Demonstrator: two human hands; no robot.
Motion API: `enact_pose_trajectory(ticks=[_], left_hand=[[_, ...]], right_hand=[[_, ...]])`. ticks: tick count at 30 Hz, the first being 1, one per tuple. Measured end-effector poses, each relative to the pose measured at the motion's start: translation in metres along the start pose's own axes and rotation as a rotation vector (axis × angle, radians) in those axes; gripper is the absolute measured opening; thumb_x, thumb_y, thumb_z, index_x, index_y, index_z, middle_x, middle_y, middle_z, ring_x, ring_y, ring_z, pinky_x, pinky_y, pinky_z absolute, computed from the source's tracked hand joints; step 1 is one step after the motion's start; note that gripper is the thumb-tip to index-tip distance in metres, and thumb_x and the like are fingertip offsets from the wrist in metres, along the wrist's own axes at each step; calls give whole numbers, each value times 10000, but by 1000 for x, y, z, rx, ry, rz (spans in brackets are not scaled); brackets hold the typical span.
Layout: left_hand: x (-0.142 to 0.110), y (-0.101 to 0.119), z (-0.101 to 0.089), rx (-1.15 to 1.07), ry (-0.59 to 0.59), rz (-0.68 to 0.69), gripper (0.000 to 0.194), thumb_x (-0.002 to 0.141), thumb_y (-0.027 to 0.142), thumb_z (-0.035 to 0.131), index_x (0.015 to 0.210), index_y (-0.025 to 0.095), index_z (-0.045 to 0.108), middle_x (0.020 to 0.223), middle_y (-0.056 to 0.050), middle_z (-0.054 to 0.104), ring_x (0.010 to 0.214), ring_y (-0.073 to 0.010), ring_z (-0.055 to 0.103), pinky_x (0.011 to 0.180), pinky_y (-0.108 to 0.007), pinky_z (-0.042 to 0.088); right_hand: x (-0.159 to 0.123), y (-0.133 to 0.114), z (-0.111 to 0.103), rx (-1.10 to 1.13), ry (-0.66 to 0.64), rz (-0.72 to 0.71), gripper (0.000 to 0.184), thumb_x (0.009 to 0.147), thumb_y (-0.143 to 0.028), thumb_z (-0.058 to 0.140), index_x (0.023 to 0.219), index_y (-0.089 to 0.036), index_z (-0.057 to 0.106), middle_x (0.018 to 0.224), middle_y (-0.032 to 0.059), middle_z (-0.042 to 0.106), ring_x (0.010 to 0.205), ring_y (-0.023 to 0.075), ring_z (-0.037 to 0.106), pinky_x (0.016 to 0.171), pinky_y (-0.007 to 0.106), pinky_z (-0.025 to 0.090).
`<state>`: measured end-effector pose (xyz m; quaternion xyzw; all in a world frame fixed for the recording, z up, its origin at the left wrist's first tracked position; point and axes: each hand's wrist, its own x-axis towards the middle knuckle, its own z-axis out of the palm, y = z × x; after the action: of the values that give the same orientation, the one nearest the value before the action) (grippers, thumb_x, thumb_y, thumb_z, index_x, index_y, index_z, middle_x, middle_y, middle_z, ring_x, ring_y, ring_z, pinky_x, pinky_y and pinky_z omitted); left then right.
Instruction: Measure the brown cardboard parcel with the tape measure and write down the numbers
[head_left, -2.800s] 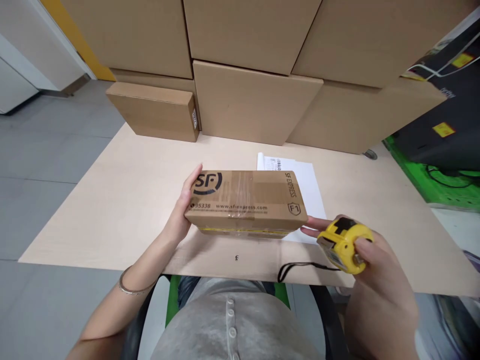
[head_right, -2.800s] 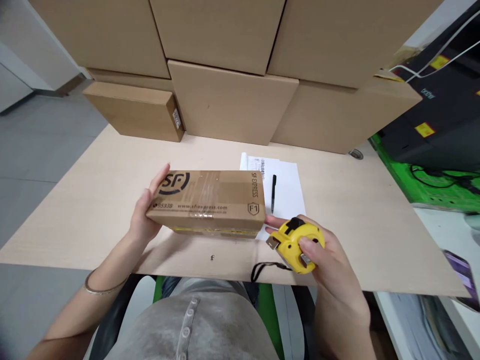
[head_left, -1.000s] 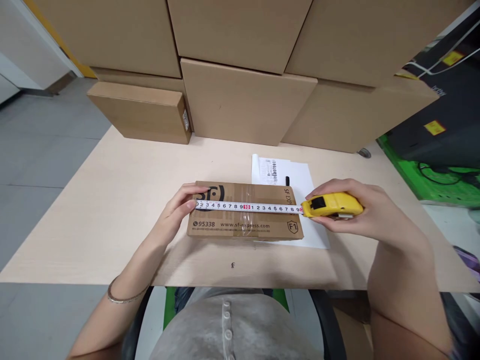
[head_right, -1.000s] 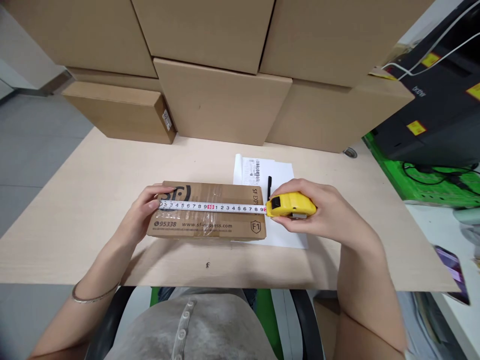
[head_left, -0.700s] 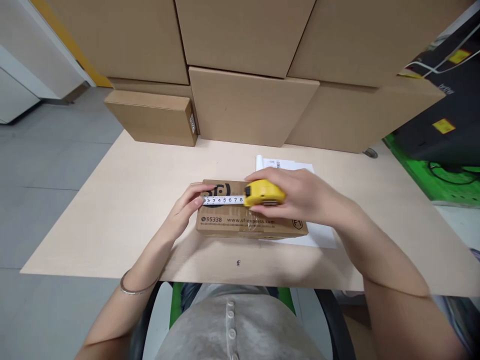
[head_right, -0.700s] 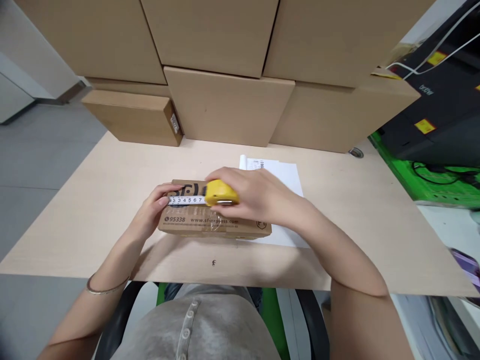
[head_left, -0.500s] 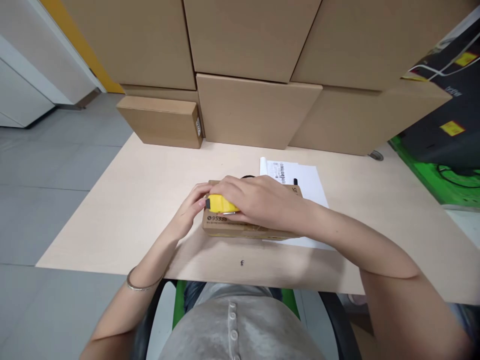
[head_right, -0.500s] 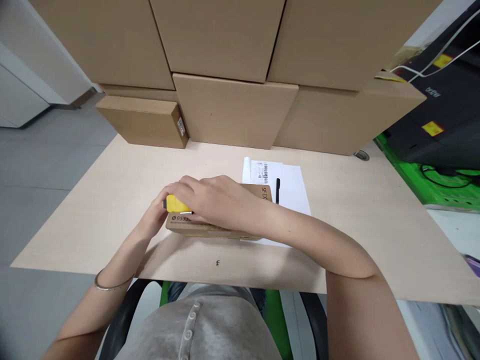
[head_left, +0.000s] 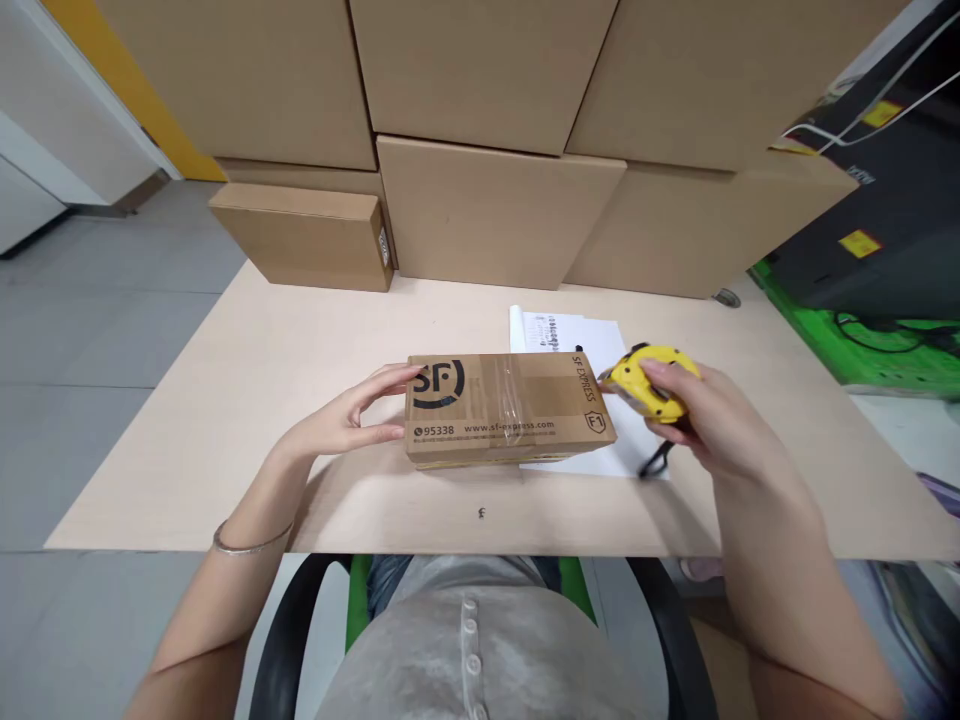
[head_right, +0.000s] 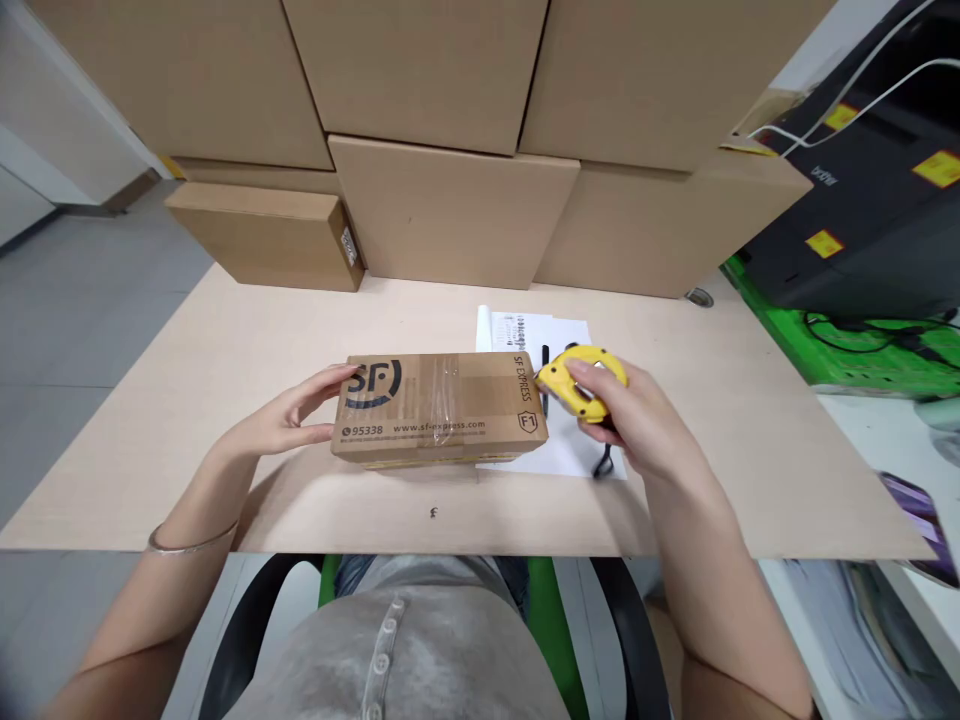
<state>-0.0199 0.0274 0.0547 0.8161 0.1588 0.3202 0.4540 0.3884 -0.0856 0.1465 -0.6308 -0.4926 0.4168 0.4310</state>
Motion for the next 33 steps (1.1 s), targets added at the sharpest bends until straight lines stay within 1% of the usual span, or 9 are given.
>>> enact_pose_trajectory(ticks=[3,5,10,17,20,23,25,29,33], left_hand=[[-1,14,8,87,43,52,718,926,432,787,1584,420,500,1430,-112,618,1340,-276,603,1074,-425,584],[0,35,19,189,70,80,740,850,568,818,1530,409,574,1232,-90,634,1167,-248,636,973,-392,605],[5,84,67,473,238,155,736,766,677,805,1414,352,675,912,-5,467,807,-170,499,619,-275,504],[-1,77,117,733,375,125,636,909,622,716,1412,241,641,877,-3,432,758,-174,445,561,-270,433],[-8,72,114,688,328,130,760,885,746,653,1478,274,610,867,-6,441,758,-187,435,584,-299,411],[-1,58,96,441,364,90,808,955,838,386,1537,307,564,977,-55,522,895,-234,517,760,-389,498],[16,42,80,244,530,-3,683,1027,748,317,1512,340,574,1111,-77,575,1068,-264,560,949,-447,497],[67,5,56,-139,538,-232,679,1046,716,201,1305,320,687,1517,-64,576,1478,-307,449,1195,-493,379],[97,-18,53,-381,454,-240,714,994,793,274,1096,245,720,1337,-91,720,1391,-325,555,1133,-485,441]], right_hand=[[-4,-8,4,104,-22,99,424,849,-568,776,706,-215,591,580,-29,481,380,78,347,351,261,217],[2,-19,11,120,-22,55,394,836,-548,786,712,-219,608,574,-23,496,386,89,368,350,265,258],[54,-38,40,72,-166,-78,275,863,-433,745,743,-210,638,610,-16,541,414,83,414,364,238,268],[100,-28,75,7,-282,-96,241,861,-400,721,774,-200,618,675,-16,520,531,91,422,388,210,295],[97,-28,73,-49,-288,-138,296,863,-486,750,871,-212,636,780,9,608,601,116,496,421,220,342],[92,-34,71,-110,-235,-298,373,828,-541,807,966,-243,629,896,14,676,713,154,585,518,244,426],[91,-40,75,-156,-250,-423,405,808,-547,828,998,-258,617,954,16,706,797,189,638,615,283,483],[93,-51,96,-354,-319,-612,384,818,-524,807,1019,-260,613,1005,36,739,885,251,685,748,365,513],[94,-56,113,-577,-330,-740,255,858,-417,762,1000,-252,630,1037,51,749,913,264,685,789,373,481]])
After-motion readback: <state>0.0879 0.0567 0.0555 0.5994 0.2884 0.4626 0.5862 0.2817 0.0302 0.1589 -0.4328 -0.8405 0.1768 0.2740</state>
